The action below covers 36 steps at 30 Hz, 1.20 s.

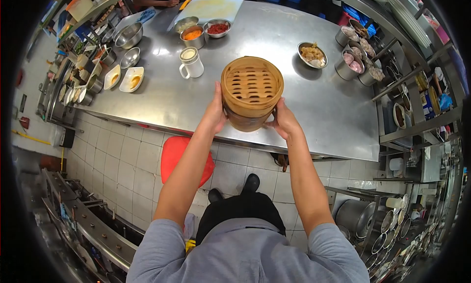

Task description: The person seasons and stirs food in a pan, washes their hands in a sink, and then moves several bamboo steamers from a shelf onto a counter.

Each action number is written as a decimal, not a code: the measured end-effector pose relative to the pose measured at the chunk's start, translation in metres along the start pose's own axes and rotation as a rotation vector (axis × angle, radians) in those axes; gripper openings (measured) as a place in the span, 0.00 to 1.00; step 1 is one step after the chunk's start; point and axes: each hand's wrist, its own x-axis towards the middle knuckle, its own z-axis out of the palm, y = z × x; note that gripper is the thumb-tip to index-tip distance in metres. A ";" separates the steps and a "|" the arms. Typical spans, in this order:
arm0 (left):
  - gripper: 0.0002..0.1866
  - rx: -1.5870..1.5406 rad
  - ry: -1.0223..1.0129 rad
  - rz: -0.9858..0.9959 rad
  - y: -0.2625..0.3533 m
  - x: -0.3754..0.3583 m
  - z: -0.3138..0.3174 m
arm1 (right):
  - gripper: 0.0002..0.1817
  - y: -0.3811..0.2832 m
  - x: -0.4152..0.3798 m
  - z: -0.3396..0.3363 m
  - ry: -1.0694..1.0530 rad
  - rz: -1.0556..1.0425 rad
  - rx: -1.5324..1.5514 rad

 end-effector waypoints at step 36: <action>0.49 -0.003 -0.095 0.070 -0.027 0.011 -0.022 | 0.45 -0.007 0.004 0.004 0.041 -0.046 -0.086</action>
